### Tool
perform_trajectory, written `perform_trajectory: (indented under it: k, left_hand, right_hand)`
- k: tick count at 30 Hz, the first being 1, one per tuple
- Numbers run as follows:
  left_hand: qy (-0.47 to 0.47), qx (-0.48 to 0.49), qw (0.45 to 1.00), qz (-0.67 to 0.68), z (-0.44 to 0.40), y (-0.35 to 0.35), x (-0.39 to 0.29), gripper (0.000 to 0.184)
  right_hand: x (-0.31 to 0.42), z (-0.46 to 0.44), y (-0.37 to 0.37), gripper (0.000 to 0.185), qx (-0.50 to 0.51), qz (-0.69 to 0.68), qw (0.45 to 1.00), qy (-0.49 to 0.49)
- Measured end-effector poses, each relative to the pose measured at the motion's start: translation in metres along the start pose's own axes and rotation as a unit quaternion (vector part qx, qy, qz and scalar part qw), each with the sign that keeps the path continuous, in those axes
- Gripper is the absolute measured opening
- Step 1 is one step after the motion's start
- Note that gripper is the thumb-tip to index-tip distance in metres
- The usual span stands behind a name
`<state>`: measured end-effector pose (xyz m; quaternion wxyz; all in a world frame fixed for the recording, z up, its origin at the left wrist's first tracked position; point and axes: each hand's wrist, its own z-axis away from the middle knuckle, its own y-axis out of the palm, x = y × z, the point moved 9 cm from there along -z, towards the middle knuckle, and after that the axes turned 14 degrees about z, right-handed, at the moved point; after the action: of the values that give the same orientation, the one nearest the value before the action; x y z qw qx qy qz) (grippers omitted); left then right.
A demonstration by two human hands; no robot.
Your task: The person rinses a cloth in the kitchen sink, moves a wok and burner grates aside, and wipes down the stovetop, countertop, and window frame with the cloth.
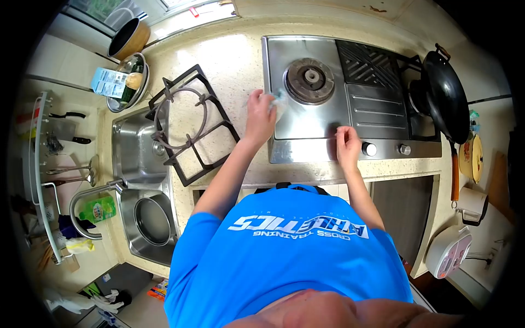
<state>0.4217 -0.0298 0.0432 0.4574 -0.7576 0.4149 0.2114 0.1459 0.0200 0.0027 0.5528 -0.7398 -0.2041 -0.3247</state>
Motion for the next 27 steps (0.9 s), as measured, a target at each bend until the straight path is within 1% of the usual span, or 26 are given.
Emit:
perform_trajectory:
  k: [1, 2, 3, 4, 6, 7, 8, 10, 12, 13, 14, 16, 20, 22, 25, 27]
  left_hand:
    - [-0.001, 0.002, 1.000, -0.001, -0.002, 0.017, 0.003, 0.027]
    - [-0.059, 0.019, 0.997, -0.052, -0.003, 0.035, 0.017, 0.025]
    - [-0.115, 0.036, 0.987, -0.104, -0.003, 0.046, 0.026, 0.023]
    - [-0.113, 0.039, 0.987, -0.106, -0.003, 0.051, 0.026, 0.023]
    - [-0.110, 0.027, 0.986, -0.119, 0.005, 0.049, 0.026, 0.025]
    - [-0.084, 0.006, 0.992, -0.098, 0.013, 0.042, 0.015, 0.027]
    - [-0.087, 0.005, 0.991, -0.105, 0.026, 0.037, 0.007, 0.027]
    - [-0.099, 0.010, 0.992, -0.084, 0.054, 0.031, -0.008, 0.029]
    - [-0.098, -0.018, 0.992, -0.077, 0.076, 0.023, -0.025, 0.029]
    - [-0.094, -0.039, 0.993, -0.063, 0.080, 0.020, -0.029, 0.030]
    - [-0.096, -0.042, 0.992, -0.070, 0.078, 0.021, -0.026, 0.030]
    - [-0.140, -0.038, 0.985, -0.094, 0.074, 0.026, -0.009, 0.030]
    - [-0.097, -0.059, 0.986, -0.123, 0.018, 0.039, 0.020, 0.029]
    - [-0.086, -0.052, 0.985, -0.141, -0.018, 0.048, 0.044, 0.029]
    - [-0.086, -0.045, 0.983, -0.159, -0.080, 0.059, 0.084, 0.030]
    - [-0.108, -0.046, 0.981, -0.155, -0.109, 0.064, 0.104, 0.030]
  right_hand:
    - [-0.004, -0.001, -0.010, 0.015, -0.010, 0.038, 0.999, -0.002]
    - [-0.009, -0.002, -0.013, 0.015, -0.010, 0.037, 0.999, 0.000]
    - [-0.002, -0.002, -0.017, 0.012, -0.023, 0.079, 0.996, -0.046]
    - [0.006, -0.001, -0.019, 0.010, -0.037, 0.120, 0.988, -0.090]
    - [0.020, 0.002, -0.019, 0.004, -0.047, 0.122, 0.978, -0.165]
    - [0.020, 0.001, -0.018, 0.005, -0.028, 0.112, 0.981, -0.157]
    - [0.019, -0.001, -0.017, 0.005, -0.008, 0.102, 0.983, -0.150]
    - [0.017, -0.003, -0.019, 0.007, -0.018, 0.077, 0.984, -0.162]
    - [0.019, -0.004, -0.015, 0.008, 0.023, 0.085, 0.976, -0.199]
    - [0.015, -0.004, -0.011, 0.008, 0.049, 0.089, 0.975, -0.199]
    - [0.014, -0.004, -0.010, 0.008, 0.052, 0.083, 0.974, -0.204]
    - [0.018, -0.001, -0.007, 0.008, 0.051, 0.092, 0.969, -0.223]
    - [0.018, -0.001, -0.003, 0.008, 0.060, 0.099, 0.966, -0.230]
    - [0.018, -0.002, -0.003, 0.008, 0.058, 0.107, 0.967, -0.226]
    - [0.021, -0.003, -0.004, 0.009, 0.045, 0.115, 0.967, -0.221]
    - [0.020, -0.001, -0.005, 0.009, 0.035, 0.129, 0.966, -0.223]
